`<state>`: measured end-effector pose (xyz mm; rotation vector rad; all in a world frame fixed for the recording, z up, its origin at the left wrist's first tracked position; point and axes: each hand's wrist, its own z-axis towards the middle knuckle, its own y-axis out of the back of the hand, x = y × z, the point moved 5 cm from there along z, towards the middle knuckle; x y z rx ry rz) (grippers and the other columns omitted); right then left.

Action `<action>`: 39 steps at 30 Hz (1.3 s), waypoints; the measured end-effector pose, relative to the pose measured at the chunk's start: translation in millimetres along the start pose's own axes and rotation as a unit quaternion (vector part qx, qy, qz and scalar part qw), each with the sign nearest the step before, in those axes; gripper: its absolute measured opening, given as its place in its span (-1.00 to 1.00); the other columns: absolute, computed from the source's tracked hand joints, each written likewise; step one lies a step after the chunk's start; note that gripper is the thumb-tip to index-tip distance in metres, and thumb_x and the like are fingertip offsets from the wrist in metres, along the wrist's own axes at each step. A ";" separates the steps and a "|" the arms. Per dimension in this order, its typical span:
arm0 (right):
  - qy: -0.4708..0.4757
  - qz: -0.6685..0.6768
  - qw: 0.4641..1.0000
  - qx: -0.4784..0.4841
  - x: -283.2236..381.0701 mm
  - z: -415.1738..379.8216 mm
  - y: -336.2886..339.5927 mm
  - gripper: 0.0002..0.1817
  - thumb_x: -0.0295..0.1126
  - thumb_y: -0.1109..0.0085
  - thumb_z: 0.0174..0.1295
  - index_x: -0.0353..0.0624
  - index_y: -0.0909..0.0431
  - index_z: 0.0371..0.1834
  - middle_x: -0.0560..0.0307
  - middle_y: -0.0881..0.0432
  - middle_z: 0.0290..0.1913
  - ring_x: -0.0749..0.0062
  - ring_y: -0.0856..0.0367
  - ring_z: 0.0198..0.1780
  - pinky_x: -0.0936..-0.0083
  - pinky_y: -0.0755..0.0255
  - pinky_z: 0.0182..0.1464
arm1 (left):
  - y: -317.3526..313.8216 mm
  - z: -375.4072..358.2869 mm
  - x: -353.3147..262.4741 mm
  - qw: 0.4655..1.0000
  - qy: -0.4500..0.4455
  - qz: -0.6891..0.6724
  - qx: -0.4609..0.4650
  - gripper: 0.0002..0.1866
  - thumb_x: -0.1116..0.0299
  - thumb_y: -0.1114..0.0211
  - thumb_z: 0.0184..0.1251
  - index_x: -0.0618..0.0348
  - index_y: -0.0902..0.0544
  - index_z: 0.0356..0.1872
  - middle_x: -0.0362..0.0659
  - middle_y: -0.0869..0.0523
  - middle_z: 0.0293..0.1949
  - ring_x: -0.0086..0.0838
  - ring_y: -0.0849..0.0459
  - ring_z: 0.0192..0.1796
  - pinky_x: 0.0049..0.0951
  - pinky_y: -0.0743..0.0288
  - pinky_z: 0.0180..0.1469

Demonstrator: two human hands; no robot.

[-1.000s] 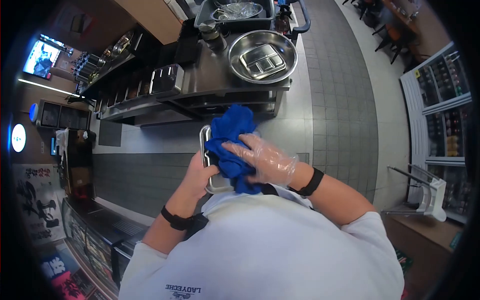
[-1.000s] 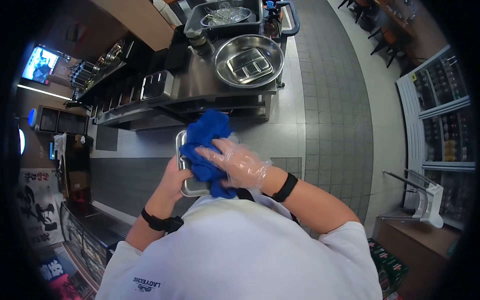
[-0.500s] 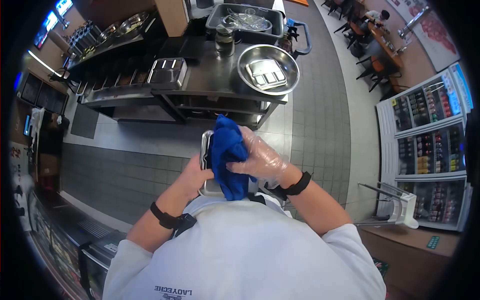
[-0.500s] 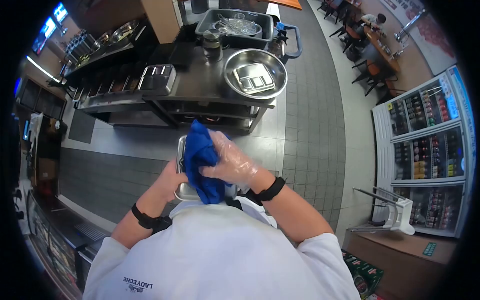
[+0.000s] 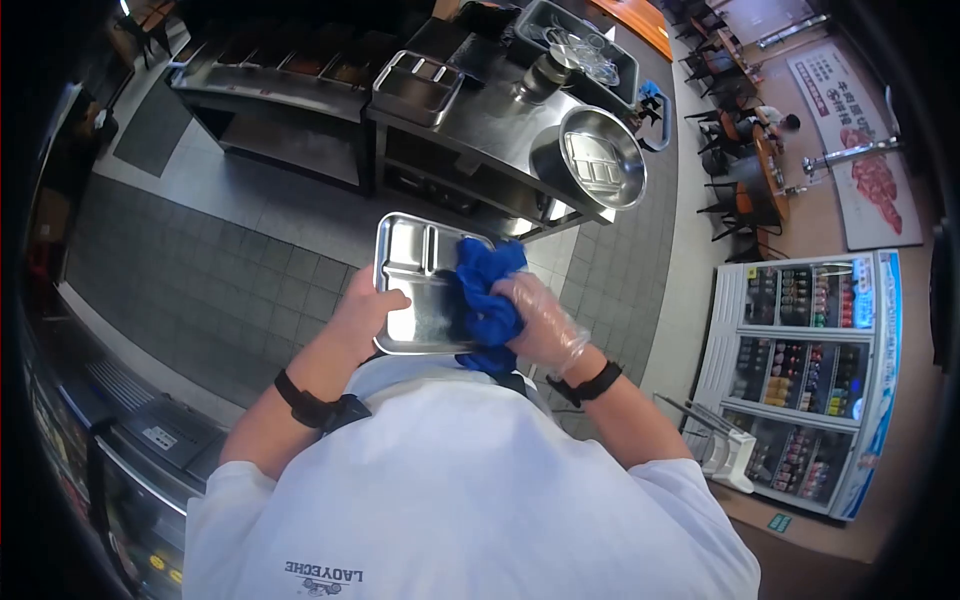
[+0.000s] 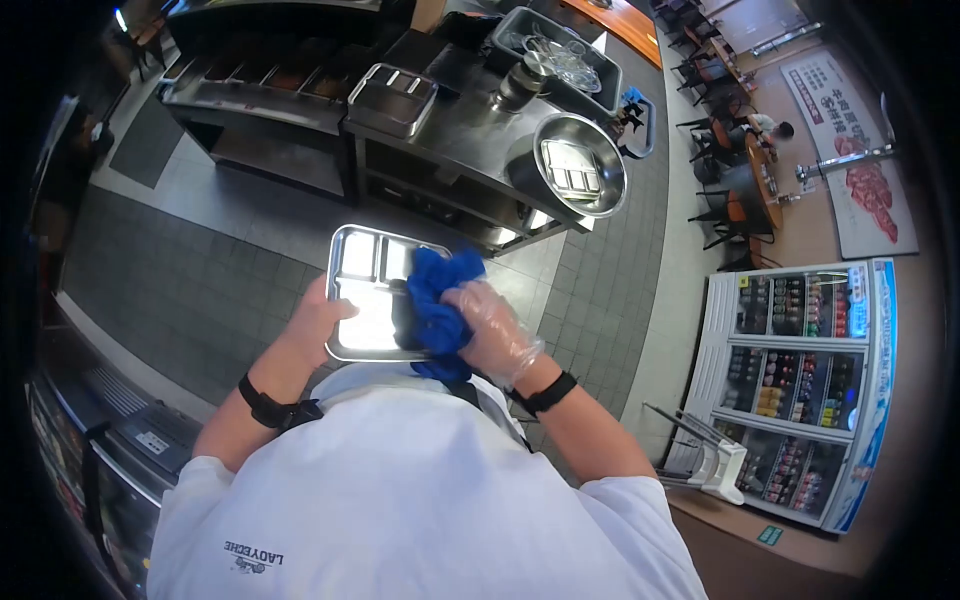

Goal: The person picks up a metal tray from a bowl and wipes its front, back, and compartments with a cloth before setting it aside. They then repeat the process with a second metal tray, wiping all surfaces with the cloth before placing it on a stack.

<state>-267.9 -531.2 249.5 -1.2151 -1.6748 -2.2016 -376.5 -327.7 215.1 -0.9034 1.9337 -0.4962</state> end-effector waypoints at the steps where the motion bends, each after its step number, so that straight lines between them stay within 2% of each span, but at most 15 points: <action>1: 0.049 -0.018 0.998 -0.019 18.5 2.7 -4.8 -0.37 -0.31 -0.64 -0.06 -0.13 -0.54 0.10 -0.18 -0.60 -0.03 -0.14 -0.62 0.01 0.07 -0.53 0.07 | 1.4 0.0 -2.9 0.995 -0.037 0.091 0.015 -0.52 0.71 -0.19 0.18 0.30 -0.57 0.19 -0.06 -0.74 -0.02 -0.38 -0.76 -0.02 -0.34 -0.67 0.07; 3: 0.085 -0.010 0.996 -0.004 70.5 25.5 -11.6 -0.39 -0.36 -0.59 -0.06 -0.12 -0.54 0.12 -0.16 -0.59 -0.07 -0.19 -0.61 0.02 0.06 -0.55 0.08 | -10.8 -11.8 -12.5 0.935 -0.111 0.334 -0.040 -0.63 0.67 -0.24 0.22 0.31 -0.63 0.09 -0.14 -0.76 -0.10 -0.51 -0.70 -0.07 -0.41 -0.61 0.02; 6: 0.124 0.023 0.991 -0.039 81.5 57.5 -7.7 -0.34 -0.40 -0.59 -0.09 -0.12 -0.53 0.15 -0.12 -0.61 -0.07 -0.13 -0.63 -0.02 0.11 -0.56 0.02 | 5.6 -5.0 -13.6 0.963 -0.172 0.203 -0.032 -0.67 0.65 -0.25 0.22 0.33 -0.63 0.04 -0.19 -0.74 -0.17 -0.53 -0.68 -0.14 -0.42 -0.59 -0.02; 8: 0.109 0.042 0.992 -0.050 69.3 62.8 -1.6 -0.39 -0.40 -0.60 -0.08 -0.15 -0.56 0.11 -0.11 -0.62 -0.07 -0.10 -0.66 -0.05 0.17 -0.57 -0.01 | 14.6 -10.2 -21.5 0.951 -0.174 0.253 -0.025 -0.68 0.64 -0.27 0.21 0.33 -0.63 0.02 -0.20 -0.73 -0.20 -0.55 -0.66 -0.18 -0.43 -0.59 -0.05; 12: 0.008 0.057 0.998 -0.027 36.1 51.2 2.4 -0.45 -0.38 -0.61 -0.07 -0.16 -0.64 0.05 -0.11 -0.63 -0.08 -0.07 -0.68 -0.08 0.22 -0.59 -0.02 | 11.0 -11.7 -22.4 0.966 -0.151 0.208 -0.031 -0.66 0.63 -0.30 0.21 0.32 -0.63 0.04 -0.17 -0.76 -0.18 -0.58 -0.67 -0.17 -0.43 -0.59 -0.10; 14: 0.062 0.046 0.997 -0.020 53.8 47.7 1.8 -0.45 -0.38 -0.59 -0.06 -0.14 -0.64 0.07 -0.10 -0.63 -0.12 -0.08 -0.68 -0.08 0.18 -0.60 -0.03 | -13.7 -14.4 -24.4 0.904 -0.217 0.366 -0.031 -0.64 0.59 -0.28 0.24 0.32 -0.60 0.09 -0.15 -0.76 -0.16 -0.55 -0.69 -0.19 -0.41 -0.60 -0.09; 17: 0.089 0.034 0.992 -0.086 58.4 51.2 7.6 -0.46 -0.33 -0.59 -0.06 -0.13 -0.65 0.05 -0.07 -0.63 -0.16 -0.08 -0.68 -0.14 0.17 -0.60 -0.12 | -31.9 -6.9 -32.3 0.914 -0.249 0.321 0.008 -0.61 0.54 -0.30 0.28 0.33 -0.57 0.15 -0.10 -0.76 -0.11 -0.52 -0.72 -0.19 -0.39 -0.62 -0.11; 20: 0.078 0.011 0.989 -0.124 23.9 46.9 26.3 -0.48 -0.30 -0.59 -0.03 -0.13 -0.65 0.04 -0.03 -0.62 -0.19 -0.06 -0.68 -0.19 0.17 -0.60 -0.17 | -48.3 -3.2 -39.3 0.850 -0.201 0.485 -0.051 -0.59 0.51 -0.34 0.30 0.35 -0.55 0.17 -0.05 -0.77 -0.12 -0.52 -0.73 -0.19 -0.40 -0.63 -0.11; 22: -0.022 0.027 0.988 -0.151 -18.8 39.7 33.3 -0.50 -0.29 -0.58 -0.01 -0.12 -0.66 0.04 -0.02 -0.60 -0.21 -0.04 -0.68 -0.20 0.15 -0.60 -0.18 | -63.9 12.8 -31.2 0.874 -0.204 0.439 -0.040 -0.60 0.52 -0.38 0.32 0.33 -0.56 0.16 -0.14 -0.75 -0.11 -0.52 -0.66 -0.07 -0.41 -0.58 0.00; 26: 0.063 0.084 0.977 -0.187 -12.2 22.0 62.8 -0.48 -0.36 -0.56 -0.04 -0.13 -0.64 0.05 -0.02 -0.58 -0.22 -0.08 -0.66 -0.19 0.16 -0.58 -0.16 | -110.3 50.6 -10.9 0.849 -0.178 0.498 -0.012 -0.59 0.55 -0.34 0.33 0.37 -0.54 0.19 -0.09 -0.76 -0.12 -0.57 -0.70 -0.12 -0.46 -0.61 -0.07; 29: 0.043 0.059 0.982 -0.176 -65.2 7.0 87.5 -0.38 -0.40 -0.56 -0.13 -0.12 -0.62 0.11 -0.04 -0.58 -0.17 -0.09 -0.65 -0.13 0.15 -0.56 -0.13 | -133.4 75.6 0.1 0.921 -0.165 0.352 0.029 -0.55 0.56 -0.37 0.35 0.34 -0.51 0.24 -0.15 -0.74 -0.02 -0.58 -0.69 -0.04 -0.48 -0.60 -0.01; 32: -0.032 0.113 0.973 -0.196 -115.0 3.9 94.8 -0.47 -0.40 -0.55 -0.02 -0.07 -0.65 0.10 0.00 -0.56 -0.21 -0.05 -0.64 -0.20 0.15 -0.54 -0.19 | -148.8 99.0 3.2 0.869 -0.148 0.470 -0.038 -0.53 0.54 -0.41 0.37 0.31 -0.49 0.25 -0.19 -0.72 0.03 -0.57 -0.69 -0.02 -0.47 -0.60 0.03; 34: 0.033 0.116 0.972 -0.203 -98.1 2.7 114.6 -0.45 -0.40 -0.55 -0.04 -0.04 -0.66 0.11 -0.01 -0.56 -0.19 -0.04 -0.65 -0.19 0.15 -0.54 -0.19 | -167.2 114.4 11.4 0.920 -0.164 0.356 -0.011 -0.52 0.54 -0.43 0.36 0.31 -0.48 0.25 -0.19 -0.71 0.05 -0.58 -0.68 -0.01 -0.45 -0.60 0.06; 35: 0.075 0.111 0.967 -0.215 -86.0 1.4 126.9 -0.44 -0.38 -0.57 -0.05 -0.08 -0.65 0.10 0.00 -0.56 -0.19 -0.03 -0.64 -0.20 0.15 -0.54 -0.19 | -175.0 120.2 10.0 0.892 -0.221 0.395 0.003 -0.54 0.55 -0.44 0.34 0.31 -0.49 0.22 -0.18 -0.71 0.03 -0.59 -0.68 -0.02 -0.46 -0.59 0.05; 39: 0.027 0.111 0.969 -0.219 -152.7 -5.0 148.4 -0.42 -0.38 -0.56 -0.07 -0.11 -0.63 0.11 0.01 -0.56 -0.19 -0.06 -0.64 -0.17 0.14 -0.56 -0.15 | -196.4 128.2 8.9 0.905 -0.143 0.394 -0.071 -0.51 0.49 -0.48 0.31 0.35 -0.49 0.20 -0.16 -0.70 0.02 -0.56 -0.68 -0.01 -0.47 -0.58 0.06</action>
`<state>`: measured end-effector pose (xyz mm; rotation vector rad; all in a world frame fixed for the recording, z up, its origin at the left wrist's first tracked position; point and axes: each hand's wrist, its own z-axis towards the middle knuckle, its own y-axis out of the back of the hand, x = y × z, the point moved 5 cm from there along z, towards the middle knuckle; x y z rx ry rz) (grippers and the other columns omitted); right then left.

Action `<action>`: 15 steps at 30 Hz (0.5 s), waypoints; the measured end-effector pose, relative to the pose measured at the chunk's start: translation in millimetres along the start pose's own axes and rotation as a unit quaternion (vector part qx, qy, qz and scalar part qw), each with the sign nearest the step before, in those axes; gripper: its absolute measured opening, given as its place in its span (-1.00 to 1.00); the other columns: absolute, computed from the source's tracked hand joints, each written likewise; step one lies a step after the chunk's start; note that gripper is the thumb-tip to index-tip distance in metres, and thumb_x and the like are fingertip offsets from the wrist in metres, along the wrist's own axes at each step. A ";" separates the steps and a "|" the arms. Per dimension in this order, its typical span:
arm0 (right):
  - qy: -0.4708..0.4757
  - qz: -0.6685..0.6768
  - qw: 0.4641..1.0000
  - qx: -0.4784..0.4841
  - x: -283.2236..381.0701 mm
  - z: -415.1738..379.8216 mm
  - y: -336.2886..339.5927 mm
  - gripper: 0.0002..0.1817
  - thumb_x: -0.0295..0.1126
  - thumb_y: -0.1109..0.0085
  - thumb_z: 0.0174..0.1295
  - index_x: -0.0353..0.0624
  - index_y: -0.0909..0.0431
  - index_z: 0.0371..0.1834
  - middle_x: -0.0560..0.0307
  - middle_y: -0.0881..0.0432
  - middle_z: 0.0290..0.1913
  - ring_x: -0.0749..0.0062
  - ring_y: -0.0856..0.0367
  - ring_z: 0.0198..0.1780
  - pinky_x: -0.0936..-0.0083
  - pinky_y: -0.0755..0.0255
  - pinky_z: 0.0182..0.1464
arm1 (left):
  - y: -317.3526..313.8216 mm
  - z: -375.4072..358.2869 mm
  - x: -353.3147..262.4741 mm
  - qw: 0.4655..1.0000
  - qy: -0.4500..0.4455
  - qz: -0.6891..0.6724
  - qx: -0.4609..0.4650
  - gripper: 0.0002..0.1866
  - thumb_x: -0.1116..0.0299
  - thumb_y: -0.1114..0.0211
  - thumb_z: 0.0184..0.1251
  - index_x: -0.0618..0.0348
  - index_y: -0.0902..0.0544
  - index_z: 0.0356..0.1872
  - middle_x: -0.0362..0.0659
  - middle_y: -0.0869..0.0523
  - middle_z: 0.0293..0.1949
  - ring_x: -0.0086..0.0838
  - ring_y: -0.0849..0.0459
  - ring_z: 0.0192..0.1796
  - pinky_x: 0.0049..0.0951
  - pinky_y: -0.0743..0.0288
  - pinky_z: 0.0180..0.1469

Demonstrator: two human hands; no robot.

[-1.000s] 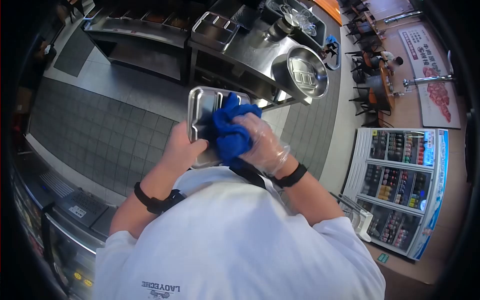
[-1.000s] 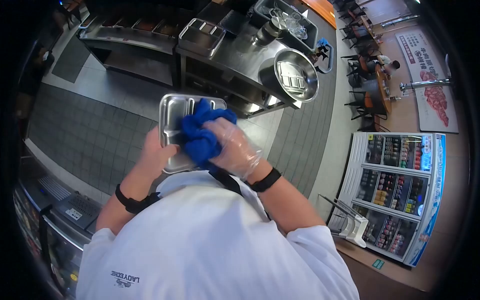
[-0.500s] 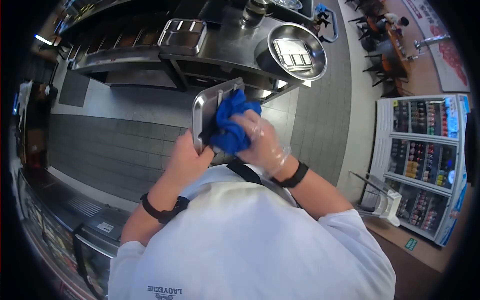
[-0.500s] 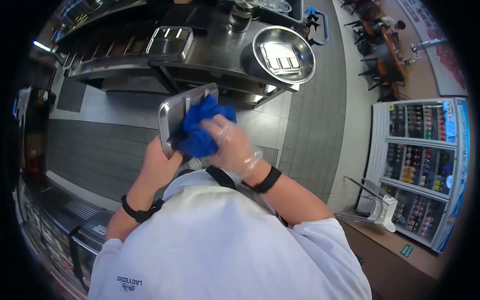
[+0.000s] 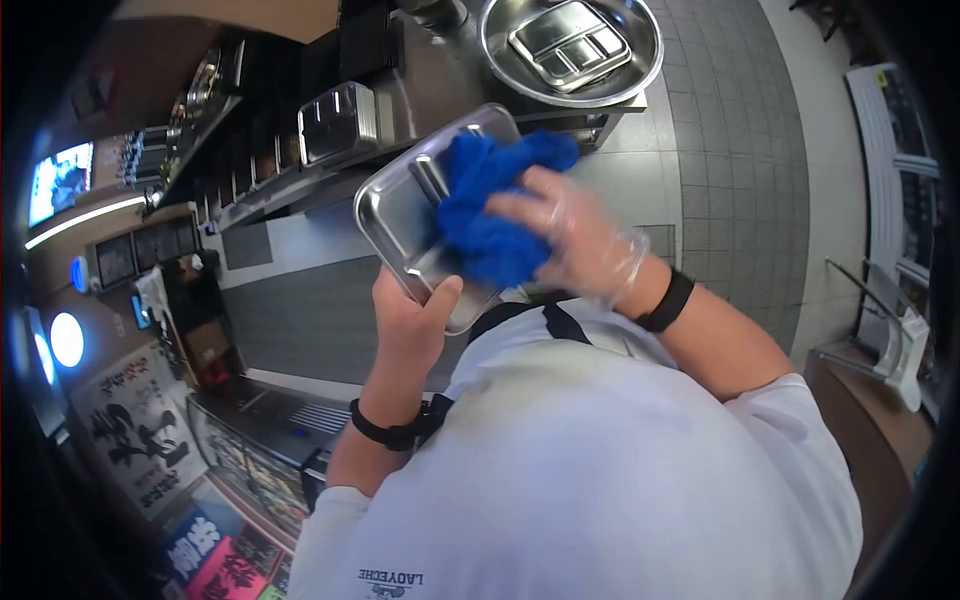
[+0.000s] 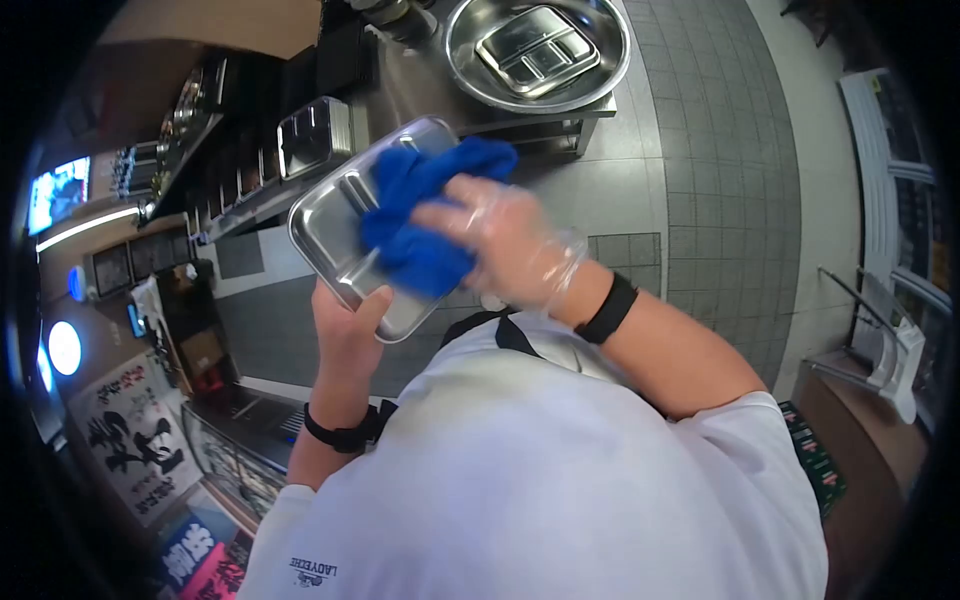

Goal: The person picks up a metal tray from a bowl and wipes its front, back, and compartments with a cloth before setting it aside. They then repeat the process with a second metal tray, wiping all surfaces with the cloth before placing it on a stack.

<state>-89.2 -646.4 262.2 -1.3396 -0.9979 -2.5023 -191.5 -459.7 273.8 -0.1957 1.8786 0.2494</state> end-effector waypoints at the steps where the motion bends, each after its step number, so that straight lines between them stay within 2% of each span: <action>1: -0.002 0.006 1.000 -0.010 -7.0 -2.0 1.7 -0.42 -0.38 -0.56 -0.07 -0.11 -0.63 0.11 0.01 -0.56 -0.19 -0.06 -0.64 -0.17 0.14 -0.56 -0.15 | -3.1 4.9 1.2 1.000 0.001 0.012 0.003 -0.51 0.49 -0.48 0.31 0.35 -0.49 0.20 -0.16 -0.70 0.02 -0.56 -0.68 -0.01 -0.47 -0.58 0.06; 3: -0.027 -0.009 1.000 0.002 -8.7 1.5 6.8 -0.37 -0.39 -0.57 -0.11 -0.10 -0.61 0.15 -0.01 -0.56 -0.15 -0.09 -0.65 -0.12 0.10 -0.57 -0.12 | -13.9 11.0 -2.0 0.999 0.023 0.040 -0.009 -0.50 0.50 -0.47 0.31 0.36 -0.49 0.22 -0.13 -0.71 0.06 -0.52 -0.69 0.04 -0.46 -0.58 0.09; 4: -0.012 0.031 0.999 0.027 3.7 -2.5 9.5 -0.32 -0.40 -0.58 -0.15 -0.10 -0.60 0.17 -0.03 -0.58 -0.09 -0.10 -0.66 -0.07 0.10 -0.58 -0.08 | -27.4 14.3 -7.3 1.000 -0.008 -0.019 -0.001 -0.51 0.53 -0.43 0.33 0.36 -0.49 0.24 -0.09 -0.71 0.11 -0.48 -0.69 0.08 -0.45 -0.58 0.13; 5: 0.036 0.037 0.998 0.025 15.7 -3.2 6.2 -0.33 -0.43 -0.57 -0.15 -0.06 -0.61 0.17 -0.03 -0.60 -0.06 -0.09 -0.67 -0.05 0.13 -0.59 -0.03 | -28.2 16.2 -12.5 0.998 -0.052 0.024 0.011 -0.48 0.52 -0.43 0.34 0.36 -0.47 0.28 -0.07 -0.70 0.14 -0.46 -0.69 0.12 -0.42 -0.58 0.17; 6: 0.040 0.048 0.998 0.026 15.7 -3.8 9.1 -0.33 -0.43 -0.56 -0.15 -0.05 -0.61 0.17 -0.03 -0.61 -0.05 -0.08 -0.67 -0.05 0.15 -0.59 -0.02 | -26.1 15.3 -18.4 0.979 -0.114 0.166 0.031 -0.47 0.49 -0.45 0.35 0.35 -0.47 0.30 -0.09 -0.70 0.14 -0.46 -0.69 0.13 -0.41 -0.58 0.17; 7: 0.047 0.057 0.997 0.026 14.3 -2.3 12.5 -0.33 -0.44 -0.56 -0.14 -0.05 -0.61 0.18 -0.03 -0.61 -0.05 -0.07 -0.67 -0.04 0.16 -0.60 -0.01 | -27.1 13.7 -24.3 0.936 -0.177 0.301 0.051 -0.45 0.45 -0.46 0.37 0.34 -0.46 0.31 -0.10 -0.70 0.14 -0.46 -0.69 0.13 -0.40 -0.57 0.18; 8: 0.037 0.044 0.998 0.010 -4.9 -2.2 11.5 -0.34 -0.44 -0.55 -0.14 -0.05 -0.61 0.17 -0.03 -0.61 -0.05 -0.07 -0.67 -0.04 0.16 -0.60 -0.01 | -28.7 11.8 -26.1 0.935 -0.177 0.304 0.051 -0.45 0.45 -0.46 0.37 0.34 -0.46 0.31 -0.10 -0.70 0.14 -0.46 -0.69 0.13 -0.40 -0.57 0.18; 9: 0.028 0.031 0.999 -0.005 -24.2 0.7 14.8 -0.35 -0.44 -0.55 -0.14 -0.04 -0.62 0.16 -0.03 -0.61 -0.06 -0.07 -0.67 -0.04 0.16 -0.60 -0.01 | -25.3 12.1 -20.1 0.981 -0.084 0.174 0.024 -0.47 0.43 -0.45 0.38 0.33 -0.47 0.30 -0.11 -0.71 0.14 -0.47 -0.69 0.13 -0.40 -0.57 0.18; 10: -0.053 0.036 0.998 0.026 -41.5 -0.3 16.1 -0.38 -0.44 -0.55 -0.13 -0.05 -0.63 0.14 -0.01 -0.60 -0.11 -0.06 -0.67 -0.05 0.17 -0.59 -0.03 | -24.4 12.0 -11.6 0.999 0.011 0.038 -0.005 -0.48 0.41 -0.44 0.39 0.32 -0.48 0.30 -0.11 -0.71 0.14 -0.47 -0.69 0.12 -0.41 -0.57 0.18; 13: -0.008 0.032 0.998 0.052 -7.3 2.1 13.8 -0.41 -0.45 -0.54 -0.10 -0.04 -0.64 0.12 0.02 -0.57 -0.17 -0.03 -0.67 -0.05 0.17 -0.59 -0.05 | -37.9 16.8 -19.6 0.998 -0.025 0.061 0.012 -0.54 0.46 -0.38 0.42 0.33 -0.51 0.28 -0.12 -0.72 0.15 -0.47 -0.70 0.10 -0.40 -0.58 0.18; 14: 0.047 0.064 0.996 0.040 9.0 1.3 6.2 -0.41 -0.44 -0.54 -0.10 -0.05 -0.64 0.12 0.02 -0.57 -0.17 -0.02 -0.67 -0.04 0.16 -0.59 -0.05 | -31.2 18.6 -18.9 0.992 -0.045 0.120 0.007 -0.55 0.50 -0.36 0.42 0.35 -0.51 0.28 -0.11 -0.72 0.17 -0.47 -0.71 0.10 -0.38 -0.59 0.17; 15: 0.055 0.095 0.993 0.038 20.0 1.3 4.4 -0.41 -0.44 -0.53 -0.10 -0.06 -0.64 0.12 0.00 -0.59 -0.16 -0.05 -0.67 -0.04 0.13 -0.58 -0.05 | -26.6 19.4 -26.1 0.962 -0.061 0.239 0.115 -0.53 0.50 -0.37 0.40 0.36 -0.50 0.29 -0.11 -0.72 0.17 -0.47 -0.70 0.10 -0.38 -0.59 0.16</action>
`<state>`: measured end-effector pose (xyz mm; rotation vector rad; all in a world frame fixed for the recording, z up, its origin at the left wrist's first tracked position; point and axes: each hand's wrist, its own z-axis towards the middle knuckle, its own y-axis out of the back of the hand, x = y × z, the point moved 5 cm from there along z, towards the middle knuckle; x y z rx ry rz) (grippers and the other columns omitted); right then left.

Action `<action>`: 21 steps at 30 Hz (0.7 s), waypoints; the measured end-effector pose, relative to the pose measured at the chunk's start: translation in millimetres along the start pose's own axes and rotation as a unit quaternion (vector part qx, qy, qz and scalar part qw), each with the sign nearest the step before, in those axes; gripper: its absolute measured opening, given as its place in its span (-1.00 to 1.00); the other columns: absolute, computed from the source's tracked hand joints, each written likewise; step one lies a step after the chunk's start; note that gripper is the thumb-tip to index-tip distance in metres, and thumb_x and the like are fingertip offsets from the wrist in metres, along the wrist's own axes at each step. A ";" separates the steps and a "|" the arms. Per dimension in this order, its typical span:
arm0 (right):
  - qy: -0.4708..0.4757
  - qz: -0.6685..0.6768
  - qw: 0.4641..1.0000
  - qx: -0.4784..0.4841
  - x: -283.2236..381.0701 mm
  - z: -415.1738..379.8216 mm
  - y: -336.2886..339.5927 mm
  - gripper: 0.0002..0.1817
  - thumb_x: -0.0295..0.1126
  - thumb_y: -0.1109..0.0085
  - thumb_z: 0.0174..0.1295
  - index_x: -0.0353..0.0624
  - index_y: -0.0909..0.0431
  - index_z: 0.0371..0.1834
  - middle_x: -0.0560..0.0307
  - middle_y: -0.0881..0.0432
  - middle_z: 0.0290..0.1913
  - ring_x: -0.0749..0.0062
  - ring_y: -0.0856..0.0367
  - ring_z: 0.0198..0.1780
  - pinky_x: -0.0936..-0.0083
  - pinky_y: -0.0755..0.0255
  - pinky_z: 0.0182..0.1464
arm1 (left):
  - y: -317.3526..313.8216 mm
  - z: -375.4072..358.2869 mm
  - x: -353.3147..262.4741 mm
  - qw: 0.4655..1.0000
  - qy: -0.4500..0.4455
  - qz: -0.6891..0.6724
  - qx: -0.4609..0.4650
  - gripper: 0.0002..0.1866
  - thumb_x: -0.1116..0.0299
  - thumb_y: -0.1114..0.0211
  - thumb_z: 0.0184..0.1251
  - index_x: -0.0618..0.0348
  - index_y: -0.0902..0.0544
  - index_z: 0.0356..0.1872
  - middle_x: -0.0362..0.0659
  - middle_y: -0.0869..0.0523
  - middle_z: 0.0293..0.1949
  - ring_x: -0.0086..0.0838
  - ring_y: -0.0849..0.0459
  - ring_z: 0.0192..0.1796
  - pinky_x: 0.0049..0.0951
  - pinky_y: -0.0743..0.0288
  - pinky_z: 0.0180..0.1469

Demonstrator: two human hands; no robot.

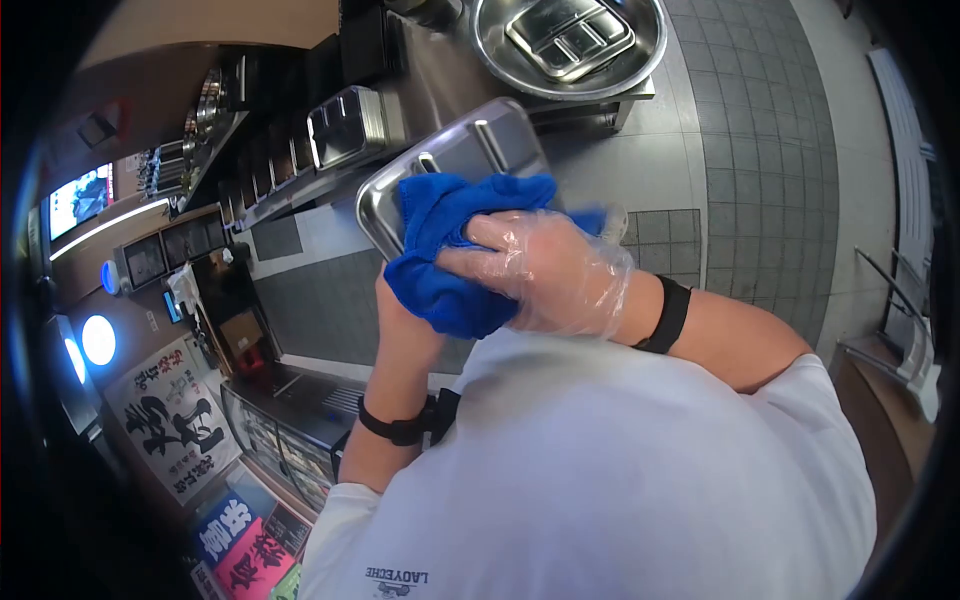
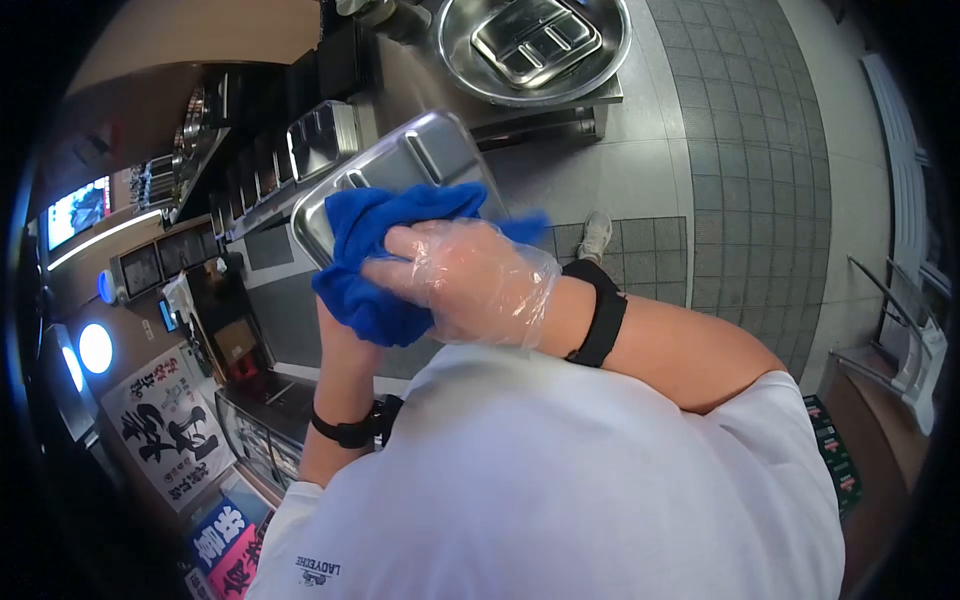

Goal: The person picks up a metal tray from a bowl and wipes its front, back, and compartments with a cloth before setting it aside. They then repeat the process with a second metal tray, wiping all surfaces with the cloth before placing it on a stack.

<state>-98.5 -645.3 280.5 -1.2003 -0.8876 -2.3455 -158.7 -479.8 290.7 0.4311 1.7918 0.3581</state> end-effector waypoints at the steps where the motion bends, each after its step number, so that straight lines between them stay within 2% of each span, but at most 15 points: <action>1: 0.009 -0.014 1.000 0.003 -1.2 1.6 3.4 -0.42 -0.43 -0.53 -0.09 -0.07 -0.64 0.12 0.00 -0.60 -0.15 -0.06 -0.66 -0.05 0.12 -0.57 -0.06 | -2.3 -4.8 1.1 0.994 0.011 -0.100 -0.052 -0.53 0.50 -0.38 0.38 0.36 -0.51 0.28 -0.11 -0.73 0.15 -0.47 -0.70 0.09 -0.39 -0.60 0.13; 2: 0.022 -0.030 0.999 0.007 -7.7 5.0 9.4 -0.43 -0.42 -0.53 -0.08 -0.08 -0.65 0.11 -0.01 -0.61 -0.15 -0.07 -0.66 -0.05 0.12 -0.56 -0.07 | -4.4 -7.6 1.4 0.974 0.017 -0.199 -0.105 -0.52 0.50 -0.38 0.36 0.37 -0.51 0.26 -0.11 -0.73 0.12 -0.48 -0.71 0.07 -0.40 -0.60 0.11; 4: -0.008 -0.050 0.998 -0.024 -48.4 5.5 8.8 -0.41 -0.42 -0.52 -0.06 -0.07 -0.64 0.15 -0.01 -0.62 -0.14 -0.07 -0.65 -0.07 0.14 -0.56 -0.06 | 7.7 -11.9 19.7 0.973 0.072 -0.190 -0.112 -0.54 0.51 -0.38 0.36 0.36 -0.50 0.24 -0.11 -0.72 0.09 -0.47 -0.71 0.07 -0.39 -0.61 0.11; 5: -0.093 -0.088 0.992 0.009 -55.4 10.4 8.1 -0.45 -0.32 -0.54 -0.06 -0.01 -0.66 0.10 0.06 -0.64 -0.12 0.04 -0.69 -0.04 0.19 -0.61 -0.02 | 11.2 -11.6 25.6 0.972 0.076 -0.185 -0.124 -0.56 0.53 -0.37 0.38 0.36 -0.49 0.24 -0.10 -0.71 0.07 -0.48 -0.71 0.07 -0.36 -0.62 0.12; 8: 0.012 -0.043 0.999 -0.014 -5.8 20.5 -12.9 -0.40 -0.38 -0.55 -0.07 -0.09 -0.64 0.15 0.00 -0.57 -0.20 -0.05 -0.63 -0.14 0.16 -0.55 -0.10 | 12.9 -9.7 30.9 0.954 0.024 -0.269 -0.128 -0.55 0.54 -0.36 0.38 0.36 -0.48 0.25 -0.10 -0.71 0.05 -0.51 -0.70 0.05 -0.38 -0.62 0.10; 9: 0.047 -0.033 0.998 0.014 7.6 25.6 -24.1 -0.39 -0.36 -0.56 -0.10 -0.10 -0.65 0.14 0.02 -0.55 -0.22 -0.03 -0.61 -0.16 0.15 -0.53 -0.12 | 17.2 -13.6 43.1 0.903 0.050 -0.405 -0.137 -0.56 0.56 -0.35 0.39 0.36 -0.48 0.24 -0.11 -0.72 0.04 -0.53 -0.71 0.02 -0.42 -0.62 0.05; 10: 0.046 -0.038 0.998 0.022 6.0 28.1 -27.6 -0.39 -0.36 -0.56 -0.10 -0.10 -0.65 0.14 0.02 -0.55 -0.22 -0.03 -0.61 -0.16 0.15 -0.53 -0.12 | 21.5 -15.2 45.9 0.898 0.048 -0.414 -0.137 -0.56 0.56 -0.35 0.39 0.36 -0.48 0.24 -0.11 -0.72 0.04 -0.53 -0.71 0.02 -0.42 -0.62 0.05; 13: -0.027 -0.123 0.992 0.019 -28.0 41.9 -21.7 -0.33 -0.38 -0.58 -0.19 -0.12 -0.65 0.14 0.03 -0.57 -0.20 0.01 -0.64 -0.11 0.17 -0.55 -0.08 | 46.9 -17.1 58.8 0.961 0.066 -0.245 -0.107 -0.62 0.59 -0.37 0.35 0.34 -0.51 0.15 -0.17 -0.71 -0.10 -0.56 -0.69 -0.16 -0.41 -0.61 -0.09; 14: -0.118 -0.106 0.987 0.005 -50.3 39.6 -29.4 -0.38 -0.36 -0.61 -0.15 -0.14 -0.67 0.10 0.01 -0.60 -0.19 0.01 -0.64 -0.14 0.17 -0.55 -0.10 | 53.6 -20.1 66.5 0.958 0.055 -0.257 -0.112 -0.62 0.59 -0.37 0.35 0.34 -0.51 0.15 -0.17 -0.71 -0.10 -0.56 -0.69 -0.16 -0.41 -0.61 -0.09; 16: -0.047 -0.161 0.986 -0.009 -26.3 51.6 -59.8 -0.44 -0.32 -0.60 -0.08 -0.15 -0.68 0.07 0.01 -0.61 -0.20 0.00 -0.65 -0.15 0.18 -0.57 -0.09 | 63.2 -25.6 83.0 0.960 0.057 -0.235 -0.142 -0.62 0.60 -0.39 0.31 0.34 -0.52 0.11 -0.18 -0.69 -0.15 -0.57 -0.66 -0.21 -0.37 -0.58 -0.15; 17: -0.016 -0.117 0.993 -0.012 5.8 64.7 -74.7 -0.46 -0.30 -0.59 -0.06 -0.15 -0.69 0.06 0.03 -0.61 -0.23 0.03 -0.67 -0.17 0.20 -0.59 -0.10 | 73.6 -27.5 84.2 0.959 0.126 -0.191 -0.164 -0.65 0.61 -0.35 0.34 0.35 -0.53 0.11 -0.13 -0.71 -0.07 -0.50 -0.69 -0.08 -0.38 -0.61 -0.06; 18: 0.017 -0.140 0.990 0.016 20.3 66.6 -98.2 -0.42 -0.25 -0.60 -0.07 -0.12 -0.68 0.08 0.06 -0.60 -0.23 0.06 -0.69 -0.16 0.18 -0.59 -0.10 | 78.9 -26.4 114.2 0.919 0.050 -0.365 -0.138 -0.67 0.64 -0.29 0.39 0.35 -0.52 0.15 -0.09 -0.71 0.04 -0.41 -0.69 0.10 -0.35 -0.63 0.09; 19: -0.007 -0.138 0.989 0.057 34.6 74.2 -107.0 -0.40 -0.27 -0.58 -0.09 -0.08 -0.67 0.11 0.06 -0.59 -0.21 0.06 -0.69 -0.16 0.16 -0.59 -0.11 | 80.1 -32.6 127.8 0.668 0.203 -0.713 -0.059 -0.65 0.67 -0.22 0.42 0.33 -0.51 0.20 -0.09 -0.70 0.13 -0.37 -0.66 0.23 -0.35 -0.61 0.23; 20: -0.024 -0.160 0.985 0.054 33.1 80.5 -114.2 -0.41 -0.31 -0.54 -0.06 -0.03 -0.66 0.14 0.06 -0.59 -0.19 0.05 -0.68 -0.14 0.16 -0.58 -0.13 | 93.5 -31.2 139.6 0.876 0.046 -0.470 -0.100 -0.59 0.69 -0.23 0.39 0.29 -0.50 0.24 -0.10 -0.69 0.13 -0.39 -0.68 0.21 -0.37 -0.61 0.24; 21: -0.027 -0.197 0.979 0.036 21.2 83.4 -116.0 -0.42 -0.35 -0.53 -0.07 -0.01 -0.67 0.14 0.06 -0.59 -0.17 0.06 -0.68 -0.15 0.15 -0.57 -0.15 | 101.9 -31.9 135.6 0.907 0.018 -0.410 -0.093 -0.56 0.69 -0.27 0.36 0.26 -0.51 0.25 -0.13 -0.69 0.13 -0.44 -0.68 0.18 -0.42 -0.60 0.21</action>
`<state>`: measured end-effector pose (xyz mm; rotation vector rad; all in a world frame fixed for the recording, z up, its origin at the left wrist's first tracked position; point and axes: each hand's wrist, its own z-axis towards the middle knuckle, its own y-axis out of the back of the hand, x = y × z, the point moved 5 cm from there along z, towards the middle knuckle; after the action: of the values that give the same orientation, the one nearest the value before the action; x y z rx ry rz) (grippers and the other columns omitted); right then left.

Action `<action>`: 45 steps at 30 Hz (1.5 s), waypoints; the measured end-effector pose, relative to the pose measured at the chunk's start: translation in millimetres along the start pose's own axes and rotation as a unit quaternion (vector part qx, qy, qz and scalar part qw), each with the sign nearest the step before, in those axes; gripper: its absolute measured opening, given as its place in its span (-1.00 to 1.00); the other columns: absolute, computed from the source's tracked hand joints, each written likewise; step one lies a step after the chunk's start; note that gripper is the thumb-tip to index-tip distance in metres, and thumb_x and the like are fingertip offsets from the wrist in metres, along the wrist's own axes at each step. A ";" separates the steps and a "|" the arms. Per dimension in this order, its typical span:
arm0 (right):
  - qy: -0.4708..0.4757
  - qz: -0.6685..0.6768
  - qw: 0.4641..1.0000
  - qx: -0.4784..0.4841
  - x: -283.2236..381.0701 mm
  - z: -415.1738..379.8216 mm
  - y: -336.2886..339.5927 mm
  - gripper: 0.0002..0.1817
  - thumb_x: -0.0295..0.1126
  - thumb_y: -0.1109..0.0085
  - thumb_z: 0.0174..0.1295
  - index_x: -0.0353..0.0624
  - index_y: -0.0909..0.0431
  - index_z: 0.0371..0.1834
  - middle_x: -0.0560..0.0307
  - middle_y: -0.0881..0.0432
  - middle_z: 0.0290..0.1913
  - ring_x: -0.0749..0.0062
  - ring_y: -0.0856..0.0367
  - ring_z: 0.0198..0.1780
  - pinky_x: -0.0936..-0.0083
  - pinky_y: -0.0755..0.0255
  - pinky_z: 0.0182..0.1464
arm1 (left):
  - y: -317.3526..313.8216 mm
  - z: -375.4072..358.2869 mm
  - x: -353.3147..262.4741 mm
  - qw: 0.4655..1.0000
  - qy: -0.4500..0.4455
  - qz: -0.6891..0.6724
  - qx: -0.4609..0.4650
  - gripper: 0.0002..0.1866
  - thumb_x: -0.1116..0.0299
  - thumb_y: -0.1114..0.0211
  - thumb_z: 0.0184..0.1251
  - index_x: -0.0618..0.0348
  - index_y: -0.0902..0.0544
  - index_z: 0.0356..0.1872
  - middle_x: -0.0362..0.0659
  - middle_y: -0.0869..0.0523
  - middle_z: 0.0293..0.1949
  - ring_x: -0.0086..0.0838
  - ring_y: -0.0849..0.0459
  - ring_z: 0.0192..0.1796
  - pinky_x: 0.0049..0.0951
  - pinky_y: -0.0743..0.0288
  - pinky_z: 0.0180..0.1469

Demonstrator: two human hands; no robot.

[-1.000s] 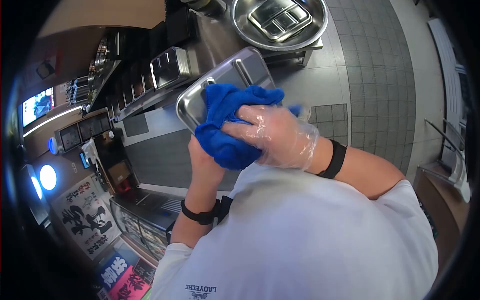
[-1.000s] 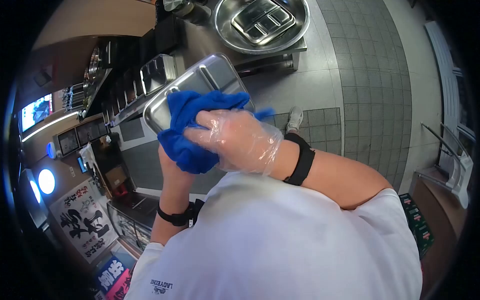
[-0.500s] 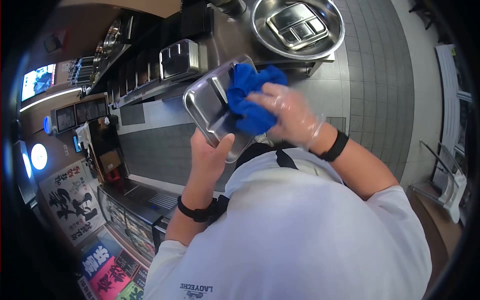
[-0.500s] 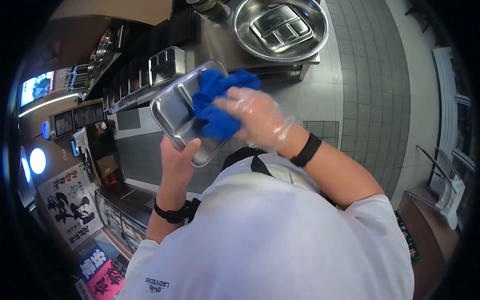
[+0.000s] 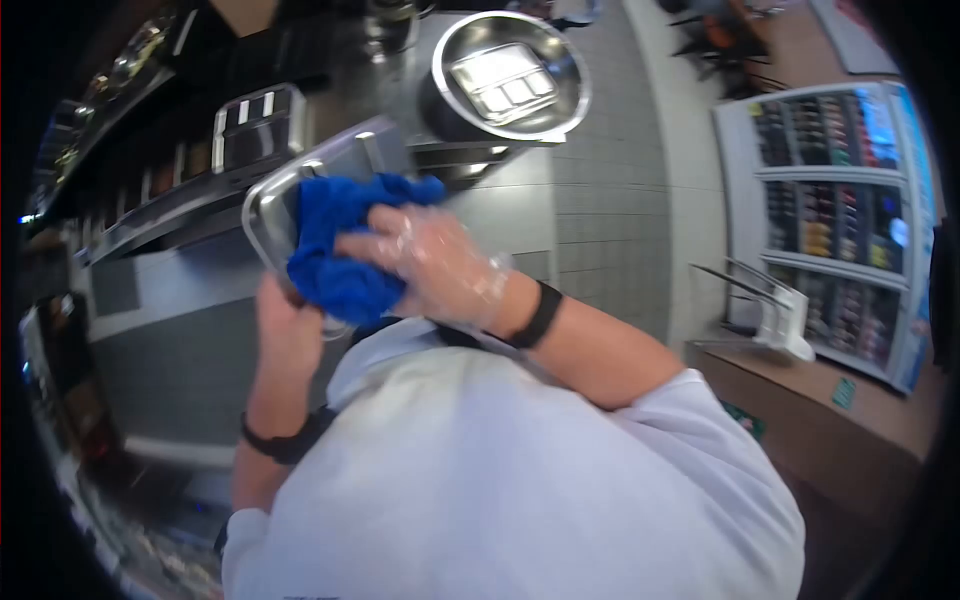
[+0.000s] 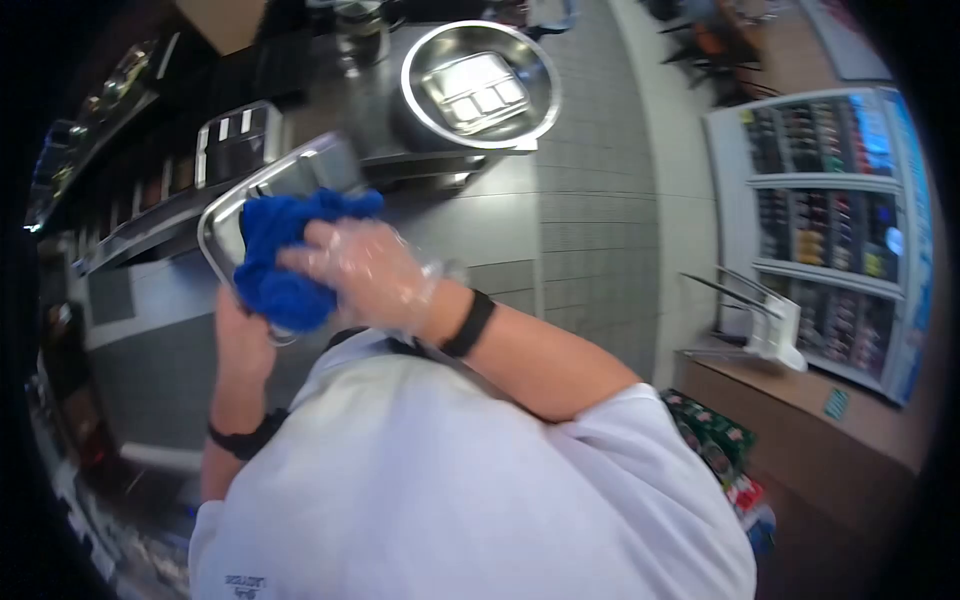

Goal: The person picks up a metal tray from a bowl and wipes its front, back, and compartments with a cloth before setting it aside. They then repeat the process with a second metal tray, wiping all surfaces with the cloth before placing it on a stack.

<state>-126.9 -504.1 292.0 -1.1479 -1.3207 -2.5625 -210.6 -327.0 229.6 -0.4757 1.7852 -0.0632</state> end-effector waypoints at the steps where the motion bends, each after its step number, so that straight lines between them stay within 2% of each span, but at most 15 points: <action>1: -0.028 -0.027 0.999 0.007 -16.9 2.7 -4.4 -0.41 -0.35 -0.56 -0.09 -0.03 -0.67 0.12 0.05 -0.60 -0.18 0.08 -0.67 -0.15 0.16 -0.56 -0.17 | 5.3 3.8 -5.8 0.999 0.001 -0.026 0.018 -0.56 0.69 -0.27 0.36 0.26 -0.51 0.25 -0.13 -0.69 0.13 -0.44 -0.68 0.18 -0.42 -0.60 0.21; 4: -0.115 -0.073 0.990 -0.021 -15.4 4.8 -20.3 -0.43 -0.33 -0.60 -0.09 -0.06 -0.67 0.09 0.04 -0.59 -0.21 0.05 -0.66 -0.17 0.20 -0.55 -0.19 | 27.9 11.2 -9.8 0.997 0.032 0.075 0.018 -0.53 0.68 -0.31 0.34 0.25 -0.50 0.27 -0.15 -0.69 0.11 -0.48 -0.68 0.14 -0.41 -0.60 0.19; 6: -0.052 -0.036 0.994 -0.091 35.4 9.3 -33.5 -0.44 -0.32 -0.61 -0.08 -0.09 -0.66 0.08 0.03 -0.58 -0.24 0.03 -0.66 -0.18 0.22 -0.55 -0.21 | 28.9 9.6 -15.0 0.996 -0.005 -0.006 0.085 -0.51 0.65 -0.34 0.33 0.26 -0.51 0.28 -0.17 -0.70 0.08 -0.51 -0.67 0.11 -0.44 -0.57 0.18; 9: -0.061 -0.061 0.996 -0.026 53.8 6.6 -39.2 -0.44 -0.31 -0.62 -0.07 -0.11 -0.66 0.06 0.03 -0.58 -0.24 0.04 -0.66 -0.21 0.20 -0.55 -0.22 | 39.2 8.7 -13.0 0.990 -0.008 0.040 0.134 -0.47 0.63 -0.29 0.34 0.30 -0.47 0.34 -0.14 -0.66 0.17 -0.47 -0.67 0.15 -0.40 -0.56 0.22; 14: -0.210 -0.145 0.963 -0.084 30.2 -20.2 -36.3 -0.39 -0.35 -0.59 -0.18 -0.09 -0.68 0.07 0.04 -0.59 -0.21 0.05 -0.66 -0.17 0.18 -0.57 -0.15 | 44.8 6.6 -7.9 0.982 0.029 0.029 0.184 -0.55 0.57 -0.38 0.36 0.28 -0.53 0.25 -0.16 -0.71 0.09 -0.53 -0.67 0.10 -0.41 -0.55 0.19; 17: -0.058 -0.121 0.986 -0.104 93.1 -4.9 -47.4 -0.47 -0.33 -0.59 -0.10 -0.09 -0.68 0.02 0.09 -0.61 -0.20 0.08 -0.69 -0.22 0.22 -0.62 -0.11 | 40.2 -1.9 -13.0 0.981 0.013 -0.083 0.176 -0.50 0.44 -0.44 0.38 0.27 -0.49 0.29 -0.16 -0.70 0.09 -0.50 -0.70 0.08 -0.46 -0.61 0.12; 20: -0.116 -0.153 0.977 -0.090 73.3 -21.5 -31.3 -0.47 -0.29 -0.60 -0.09 -0.10 -0.67 0.01 0.09 -0.61 -0.19 0.09 -0.69 -0.20 0.22 -0.62 -0.12 | 37.6 -2.2 -16.0 0.972 -0.041 0.016 0.229 -0.53 0.39 -0.42 0.41 0.27 -0.50 0.27 -0.18 -0.70 0.09 -0.49 -0.71 0.07 -0.46 -0.61 0.12; 22: -0.190 -0.191 0.952 -0.146 34.9 -46.5 -29.6 -0.46 -0.25 -0.62 -0.10 -0.11 -0.67 0.00 0.09 -0.60 -0.22 0.10 -0.69 -0.22 0.24 -0.62 -0.13 | 38.9 -0.6 -8.2 0.970 0.032 0.085 0.223 -0.52 0.50 -0.44 0.37 0.29 -0.52 0.26 -0.14 -0.72 0.11 -0.50 -0.70 0.13 -0.42 -0.57 0.22; 26: -0.096 -0.122 0.981 -0.117 104.6 -35.7 -39.8 -0.45 -0.33 -0.63 -0.11 -0.14 -0.67 0.02 0.01 -0.57 -0.29 0.07 -0.65 -0.26 0.21 -0.57 -0.20 | 16.3 -16.5 -9.4 0.967 0.032 -0.037 0.249 -0.54 0.62 -0.34 0.33 0.30 -0.53 0.26 -0.13 -0.72 0.11 -0.49 -0.72 0.11 -0.42 -0.60 0.19; 30: -0.156 -0.148 0.963 -0.163 86.2 -77.6 -14.1 -0.51 -0.39 -0.61 -0.10 -0.16 -0.69 -0.03 0.00 -0.63 -0.26 0.06 -0.67 -0.26 0.25 -0.59 -0.20 | 0.9 -36.3 -2.4 0.959 0.067 0.008 0.274 -0.44 0.58 -0.30 0.31 0.33 -0.47 0.35 -0.09 -0.69 0.19 -0.42 -0.69 0.18 -0.35 -0.53 0.27; 33: -0.242 -0.167 0.942 -0.162 80.9 -104.2 -10.7 -0.51 -0.40 -0.61 -0.08 -0.17 -0.69 -0.01 0.00 -0.65 -0.24 0.04 -0.69 -0.24 0.25 -0.60 -0.19 | -7.7 -45.3 7.2 0.964 0.051 0.061 0.253 -0.54 0.68 -0.28 0.31 0.29 -0.52 0.24 -0.17 -0.72 0.07 -0.56 -0.68 0.05 -0.50 -0.58 0.08; 36: -0.107 -0.109 0.977 -0.148 133.2 -104.0 -19.1 -0.52 -0.35 -0.61 -0.11 -0.18 -0.70 -0.06 0.01 -0.65 -0.24 0.05 -0.70 -0.23 0.26 -0.60 -0.19 | -39.1 -72.9 -3.3 0.966 0.088 -0.068 0.233 -0.57 0.64 -0.32 0.31 0.30 -0.54 0.20 -0.21 -0.71 -0.04 -0.62 -0.67 -0.08 -0.56 -0.54 -0.06; 39: -0.159 -0.141 0.957 -0.199 109.3 -156.9 12.8 -0.50 -0.37 -0.56 -0.13 -0.11 -0.72 -0.01 0.03 -0.64 -0.21 0.04 -0.70 -0.21 0.21 -0.62 -0.12 | -56.3 -96.3 -0.6 0.968 0.031 0.034 0.246 -0.60 0.62 -0.35 0.31 0.30 -0.55 0.17 -0.24 -0.70 -0.11 -0.65 -0.65 -0.19 -0.56 -0.54 -0.12; 41: -0.266 -0.169 0.909 -0.275 85.0 -201.9 30.4 -0.54 -0.36 -0.58 -0.11 -0.16 -0.73 -0.06 -0.03 -0.69 -0.22 0.03 -0.73 -0.19 0.25 -0.62 -0.12 | -64.3 -112.2 3.5 0.963 0.020 0.087 0.256 -0.63 0.61 -0.36 0.32 0.32 -0.55 0.13 -0.23 -0.72 -0.15 -0.67 -0.63 -0.27 -0.58 -0.51 -0.21; 45: -0.243 -0.170 0.848 -0.440 130.2 -251.2 56.4 -0.54 -0.36 -0.61 -0.04 -0.18 -0.72 -0.02 -0.04 -0.70 -0.18 0.04 -0.73 -0.15 0.26 -0.60 -0.06 | -106.3 -155.3 -2.4 0.944 -0.033 0.138 0.299 -0.75 0.62 -0.35 0.35 0.35 -0.59 0.02 -0.28 -0.69 -0.28 -0.76 -0.51 -0.42 -0.64 -0.33 -0.39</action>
<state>-351.1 -683.3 321.0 -1.9274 -0.2783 -3.4283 -325.9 -455.2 305.0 0.2065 1.6479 -0.3762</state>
